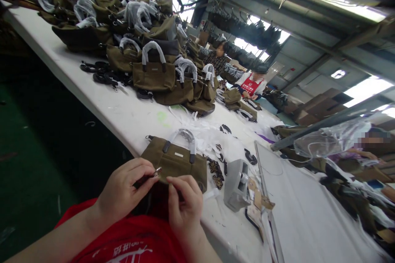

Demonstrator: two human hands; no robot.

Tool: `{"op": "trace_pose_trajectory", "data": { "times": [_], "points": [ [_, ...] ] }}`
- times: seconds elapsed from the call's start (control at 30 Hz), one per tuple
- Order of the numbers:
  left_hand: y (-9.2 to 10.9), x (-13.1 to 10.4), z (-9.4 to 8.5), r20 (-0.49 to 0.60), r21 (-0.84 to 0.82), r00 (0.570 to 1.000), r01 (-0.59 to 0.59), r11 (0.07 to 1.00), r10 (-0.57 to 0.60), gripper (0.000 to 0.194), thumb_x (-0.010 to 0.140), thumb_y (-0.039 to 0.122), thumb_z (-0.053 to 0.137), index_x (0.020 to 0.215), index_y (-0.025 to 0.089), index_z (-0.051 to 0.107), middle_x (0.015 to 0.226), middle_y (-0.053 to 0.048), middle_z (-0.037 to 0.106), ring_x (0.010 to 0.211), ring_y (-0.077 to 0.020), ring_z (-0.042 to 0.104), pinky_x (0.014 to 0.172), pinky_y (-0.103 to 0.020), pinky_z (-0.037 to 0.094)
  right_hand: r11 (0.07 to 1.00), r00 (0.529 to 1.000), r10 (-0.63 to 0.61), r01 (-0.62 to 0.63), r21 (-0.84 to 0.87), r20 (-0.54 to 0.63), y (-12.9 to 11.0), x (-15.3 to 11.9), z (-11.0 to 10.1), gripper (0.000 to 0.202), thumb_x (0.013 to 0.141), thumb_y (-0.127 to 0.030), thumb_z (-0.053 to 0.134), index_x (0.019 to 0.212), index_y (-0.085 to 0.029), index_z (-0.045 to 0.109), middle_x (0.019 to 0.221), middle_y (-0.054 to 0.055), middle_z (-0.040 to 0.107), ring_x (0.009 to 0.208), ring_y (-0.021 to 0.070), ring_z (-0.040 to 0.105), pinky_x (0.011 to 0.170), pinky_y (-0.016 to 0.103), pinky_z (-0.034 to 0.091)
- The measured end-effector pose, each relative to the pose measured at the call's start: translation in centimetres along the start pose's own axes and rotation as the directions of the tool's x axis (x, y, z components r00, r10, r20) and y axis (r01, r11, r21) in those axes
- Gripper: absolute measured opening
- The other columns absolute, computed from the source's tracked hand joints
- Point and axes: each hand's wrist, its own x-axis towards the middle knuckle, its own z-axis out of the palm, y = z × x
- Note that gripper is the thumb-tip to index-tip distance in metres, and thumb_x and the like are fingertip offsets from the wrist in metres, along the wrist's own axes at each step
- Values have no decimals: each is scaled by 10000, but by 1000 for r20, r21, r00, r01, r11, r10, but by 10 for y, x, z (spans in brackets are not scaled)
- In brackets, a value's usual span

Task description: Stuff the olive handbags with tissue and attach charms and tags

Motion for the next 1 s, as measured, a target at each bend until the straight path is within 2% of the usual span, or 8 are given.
{"op": "trace_pose_trajectory", "data": {
  "times": [0.17,0.33,0.43,0.53,0.63,0.73,0.87,1.0],
  "points": [
    [4,-9,12,-2,219,983,-177,960,182,127,920,140,554,1007,178,638,975,-53,682,883,-172,624,840,-293,510,979,968,165,-184,88,188,-5,15,19,208,924,-224,565,1054,-236,726,912,56,649,820,182,602,735,309,473],
    [14,-19,25,14,175,984,-178,968,178,320,906,101,510,1214,154,582,1178,-114,640,1083,-215,602,974,-330,495,937,963,267,-268,224,34,7,16,27,191,922,-261,568,972,-230,751,864,44,653,828,182,603,763,302,474],
    [14,-16,23,33,52,992,-125,991,123,301,924,106,476,1185,196,594,1168,-94,635,1089,-190,607,958,-288,507,928,960,277,-277,249,38,15,16,23,213,940,-300,559,940,-239,763,829,38,627,804,174,584,739,294,460],
    [10,-2,13,6,-16,1000,12,1000,-12,227,933,172,502,1132,197,607,1098,-82,630,914,-159,635,853,-270,527,928,962,228,-261,267,150,16,20,12,209,932,-332,589,900,-248,777,811,31,594,790,164,555,723,282,442],
    [8,17,0,185,-129,980,100,987,-76,169,936,265,521,1006,202,660,955,-51,644,795,-147,619,745,-254,517,889,943,201,-289,354,266,15,25,2,193,908,-350,629,849,-248,782,902,44,612,882,178,569,810,298,453],
    [10,33,-7,378,-250,921,199,948,-94,219,919,322,557,783,212,689,789,-16,634,734,-136,608,656,-226,481,763,905,250,-404,505,345,17,25,-1,240,887,-404,645,777,-220,754,1005,60,637,960,199,588,871,323,464],
    [12,39,-2,445,-405,881,360,841,-163,256,885,383,614,727,201,703,754,-8,620,661,-116,589,588,-212,468,426,802,329,-598,679,499,17,20,3,367,835,-538,655,715,-192,634,744,27,606,694,159,572,703,288,495],
    [17,37,12,562,-612,784,608,505,-264,302,877,457,615,751,183,623,514,46,517,408,-99,490,410,-219,423,215,752,280,-655,725,596,12,19,6,372,794,-560,668,795,-208,547,689,19,616,590,172,588,561,287,500]
  ]
}}
